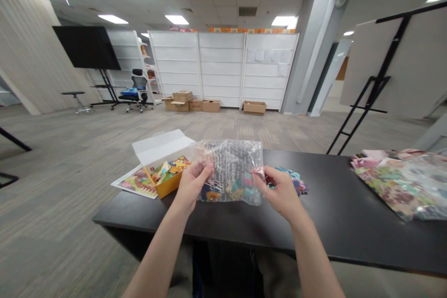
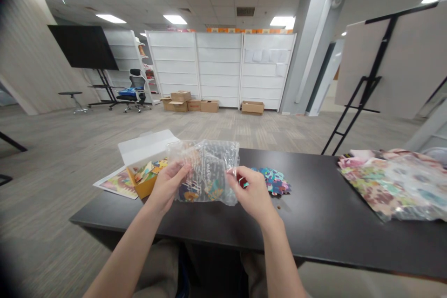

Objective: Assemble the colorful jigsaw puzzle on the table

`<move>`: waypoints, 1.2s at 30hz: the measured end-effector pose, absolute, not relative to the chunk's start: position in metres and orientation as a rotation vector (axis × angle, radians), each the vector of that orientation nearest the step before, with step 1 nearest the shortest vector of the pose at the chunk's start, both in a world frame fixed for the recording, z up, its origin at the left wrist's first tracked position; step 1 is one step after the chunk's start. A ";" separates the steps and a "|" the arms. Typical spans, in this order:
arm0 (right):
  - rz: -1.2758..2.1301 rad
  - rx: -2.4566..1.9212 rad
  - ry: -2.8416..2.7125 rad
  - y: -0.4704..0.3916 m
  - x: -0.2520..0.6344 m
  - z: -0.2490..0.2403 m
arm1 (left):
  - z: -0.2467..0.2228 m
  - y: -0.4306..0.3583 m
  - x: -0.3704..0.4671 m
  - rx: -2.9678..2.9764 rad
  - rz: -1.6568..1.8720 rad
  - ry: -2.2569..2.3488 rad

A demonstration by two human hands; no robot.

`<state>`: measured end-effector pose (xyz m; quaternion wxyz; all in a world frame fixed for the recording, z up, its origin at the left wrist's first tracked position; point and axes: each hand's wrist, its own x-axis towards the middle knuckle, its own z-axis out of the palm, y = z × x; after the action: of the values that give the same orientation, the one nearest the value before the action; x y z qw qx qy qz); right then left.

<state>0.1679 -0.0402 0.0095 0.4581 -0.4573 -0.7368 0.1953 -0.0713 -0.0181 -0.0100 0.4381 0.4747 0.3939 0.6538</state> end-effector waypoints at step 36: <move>0.817 -1.014 -2.143 -0.038 0.135 -0.005 | -0.012 -0.020 -0.031 1.408 1.402 0.909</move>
<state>0.1350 -0.0383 -0.0046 0.3119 -0.3844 -0.8119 0.3094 -0.0307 -0.0199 -0.0119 0.4603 0.5721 0.3695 0.5695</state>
